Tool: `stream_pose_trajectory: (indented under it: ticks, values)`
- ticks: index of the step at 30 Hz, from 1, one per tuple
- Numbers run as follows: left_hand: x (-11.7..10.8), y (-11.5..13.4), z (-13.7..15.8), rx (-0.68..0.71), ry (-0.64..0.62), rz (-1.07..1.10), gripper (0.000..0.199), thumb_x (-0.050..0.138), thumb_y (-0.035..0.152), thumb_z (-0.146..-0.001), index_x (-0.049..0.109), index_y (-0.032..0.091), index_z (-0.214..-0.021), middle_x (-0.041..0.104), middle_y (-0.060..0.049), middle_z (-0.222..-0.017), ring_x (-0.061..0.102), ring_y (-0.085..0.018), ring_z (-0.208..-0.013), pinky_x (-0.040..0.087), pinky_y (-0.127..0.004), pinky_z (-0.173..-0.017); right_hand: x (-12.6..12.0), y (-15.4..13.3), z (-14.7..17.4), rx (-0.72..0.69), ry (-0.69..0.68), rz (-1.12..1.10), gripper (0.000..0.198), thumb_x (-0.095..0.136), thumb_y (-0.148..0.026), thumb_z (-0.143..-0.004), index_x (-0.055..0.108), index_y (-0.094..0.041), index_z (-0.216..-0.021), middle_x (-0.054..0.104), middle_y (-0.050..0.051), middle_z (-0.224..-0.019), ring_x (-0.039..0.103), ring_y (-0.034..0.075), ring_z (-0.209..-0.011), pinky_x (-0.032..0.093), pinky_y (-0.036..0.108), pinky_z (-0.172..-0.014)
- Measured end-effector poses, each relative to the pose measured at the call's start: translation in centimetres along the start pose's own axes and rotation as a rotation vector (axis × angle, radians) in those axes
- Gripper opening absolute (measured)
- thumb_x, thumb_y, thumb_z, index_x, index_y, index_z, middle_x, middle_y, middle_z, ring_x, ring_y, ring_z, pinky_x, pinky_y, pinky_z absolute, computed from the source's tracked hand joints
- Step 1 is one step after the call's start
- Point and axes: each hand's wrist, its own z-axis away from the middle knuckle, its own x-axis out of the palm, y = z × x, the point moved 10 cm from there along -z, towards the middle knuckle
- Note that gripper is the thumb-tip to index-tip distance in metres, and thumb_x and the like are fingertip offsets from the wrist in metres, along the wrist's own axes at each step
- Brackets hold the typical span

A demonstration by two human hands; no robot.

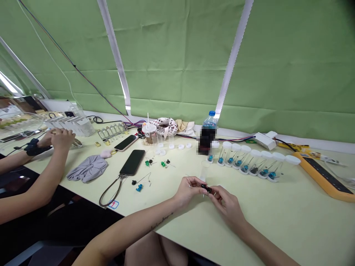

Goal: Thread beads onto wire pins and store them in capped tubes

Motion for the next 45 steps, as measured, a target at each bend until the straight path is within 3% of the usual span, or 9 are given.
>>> stream_pose_trajectory:
  ticks: [9, 21, 26, 31, 33, 36, 41, 45]
  values:
    - [0.0, 0.6, 0.2, 0.037, -0.009, -0.098, 0.034, 0.083, 0.025, -0.048, 0.068, 0.01, -0.074, 0.069, -0.007, -0.074, 0.064, -0.016, -0.068, 0.049, -0.03, -0.071, 0.2, -1.1, -0.1, -0.024, -0.059, -0.007, 0.013, 0.042, -0.024, -0.092, 0.05, -0.022, -0.102, 0.057, 0.001, -0.077, 0.052, 0.012, -0.058, 0.041, 0.023, -0.053]
    - [0.7, 1.2, 0.6, 0.092, -0.041, -0.097, 0.036, 0.082, 0.03, -0.052, 0.064, 0.01, -0.076, 0.067, -0.006, -0.074, 0.063, -0.016, -0.068, 0.049, -0.031, -0.069, 0.7, -0.4, 0.1, 0.036, -0.119, -0.044, 0.012, 0.041, -0.028, -0.093, 0.049, -0.022, -0.1, 0.058, 0.001, -0.076, 0.052, 0.014, -0.06, 0.04, 0.025, -0.056]
    - [1.9, 2.9, 1.3, 0.221, -0.115, -0.068, 0.031, 0.075, 0.031, -0.065, 0.053, 0.013, -0.078, 0.067, -0.01, -0.091, 0.062, -0.018, -0.084, 0.046, -0.03, -0.074, -0.4, -0.4, -0.1, 0.047, -0.086, -0.113, 0.016, 0.037, -0.027, -0.094, 0.051, -0.022, -0.098, 0.059, 0.003, -0.081, 0.053, 0.014, -0.064, 0.04, 0.025, -0.06]
    - [2.5, 2.1, 1.7, 0.155, -0.19, -0.163, 0.031, 0.07, 0.036, -0.07, 0.052, 0.014, -0.08, 0.062, -0.003, -0.073, 0.059, -0.013, -0.066, 0.046, -0.027, -0.065, -2.5, -0.1, -0.9, 0.079, 0.009, -0.218, 0.02, 0.038, -0.028, -0.094, 0.056, -0.021, -0.101, 0.054, 0.002, -0.075, 0.049, 0.013, -0.06, 0.039, 0.026, -0.06]
    - [2.6, 1.9, 1.9, 0.154, -0.21, -0.258, 0.028, 0.069, 0.035, -0.071, 0.056, 0.013, -0.082, 0.06, -0.002, -0.073, 0.057, -0.012, -0.066, 0.045, -0.026, -0.064, -2.5, 0.2, -1.6, 0.147, -0.065, -0.342, 0.026, 0.037, -0.032, -0.094, 0.058, -0.02, -0.105, 0.052, 0.002, -0.072, 0.047, 0.012, -0.057, 0.039, 0.026, -0.057]
    - [2.7, 2.2, 2.2, 0.191, -0.228, -0.38, 0.023, 0.067, 0.033, -0.073, 0.061, 0.013, -0.083, 0.061, -0.003, -0.076, 0.056, -0.011, -0.068, 0.045, -0.025, -0.069, -1.5, -0.7, -2.7, 0.206, -0.313, -0.555, 0.035, 0.038, -0.04, -0.093, 0.061, -0.02, -0.11, 0.049, 0.003, -0.075, 0.045, 0.012, -0.057, 0.039, 0.025, -0.053]
    - [3.3, 1.9, 2.2, 0.191, -0.255, -0.455, 0.024, 0.069, 0.033, -0.071, 0.065, 0.013, -0.083, 0.063, -0.003, -0.073, 0.056, -0.012, -0.067, 0.045, -0.025, -0.071, -2.9, -2.3, -4.3, 0.216, -0.41, -0.635, 0.027, 0.056, -0.04, -0.084, 0.068, -0.022, -0.1, 0.048, 0.006, -0.096, 0.046, 0.011, -0.065, 0.042, 0.027, -0.06]
    - [3.7, 3.1, 1.9, 0.244, -0.202, -0.466, 0.03, 0.072, 0.037, -0.065, 0.066, 0.012, -0.082, 0.065, -0.005, -0.075, 0.057, -0.013, -0.071, 0.045, -0.026, -0.072, -3.6, -3.9, -5.1, 0.199, -0.512, -0.571, 0.021, 0.056, -0.037, -0.084, 0.068, -0.02, -0.089, 0.055, 0.005, -0.089, 0.049, 0.013, -0.067, 0.043, 0.027, -0.063]
